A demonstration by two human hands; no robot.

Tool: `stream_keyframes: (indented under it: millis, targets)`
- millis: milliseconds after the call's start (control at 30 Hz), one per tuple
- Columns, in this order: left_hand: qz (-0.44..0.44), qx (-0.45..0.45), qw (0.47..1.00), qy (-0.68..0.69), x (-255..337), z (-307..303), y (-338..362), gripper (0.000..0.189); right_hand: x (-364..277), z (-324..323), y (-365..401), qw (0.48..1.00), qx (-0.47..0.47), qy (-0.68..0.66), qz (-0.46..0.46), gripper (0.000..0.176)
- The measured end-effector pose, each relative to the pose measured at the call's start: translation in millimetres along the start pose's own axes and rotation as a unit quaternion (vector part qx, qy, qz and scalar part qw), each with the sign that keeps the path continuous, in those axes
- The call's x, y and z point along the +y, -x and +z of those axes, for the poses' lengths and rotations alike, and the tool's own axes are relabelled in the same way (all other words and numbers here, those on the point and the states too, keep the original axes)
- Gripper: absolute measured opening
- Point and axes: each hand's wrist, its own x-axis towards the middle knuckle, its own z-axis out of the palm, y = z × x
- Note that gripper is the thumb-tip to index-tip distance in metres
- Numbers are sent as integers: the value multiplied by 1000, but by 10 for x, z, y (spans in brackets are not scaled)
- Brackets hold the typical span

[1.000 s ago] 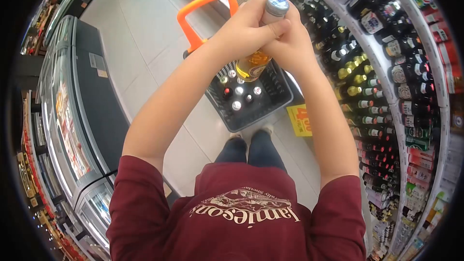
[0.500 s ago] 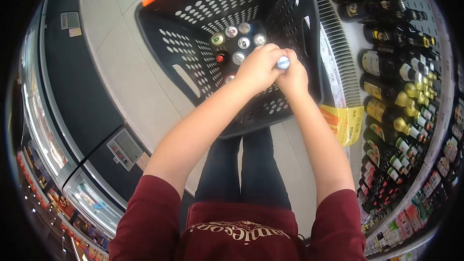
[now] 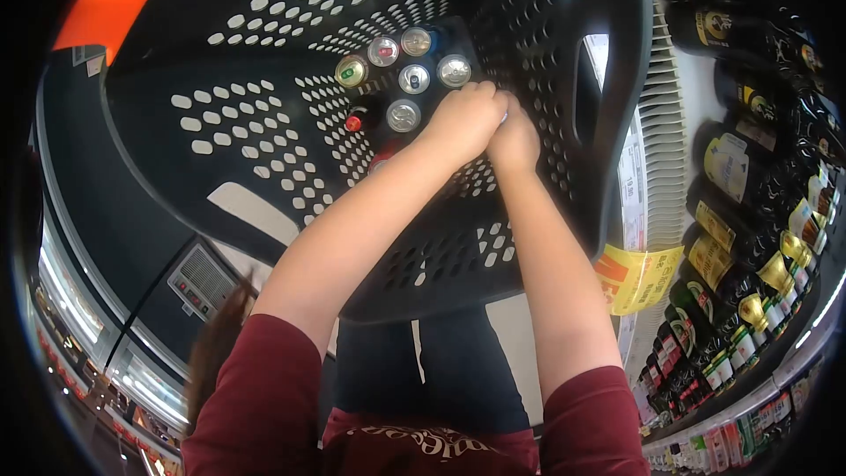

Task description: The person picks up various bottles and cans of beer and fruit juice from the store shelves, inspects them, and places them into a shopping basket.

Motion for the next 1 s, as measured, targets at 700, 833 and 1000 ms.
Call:
stream_keyframes:
  millis: [700,833,1000]
  targets:
    - [-99,-114,987,-50,-307,864,-248,18,-64,1,-30,967,-236,33,92,46]
    - [-153,-136,977,-65,-309,775,-156,22,-32,-135,183,972,-235,5,16,39]
    - [-145,-76,984,-65,-186,401,95,37,-185,-631,632,963,-247,-81,-67,42]
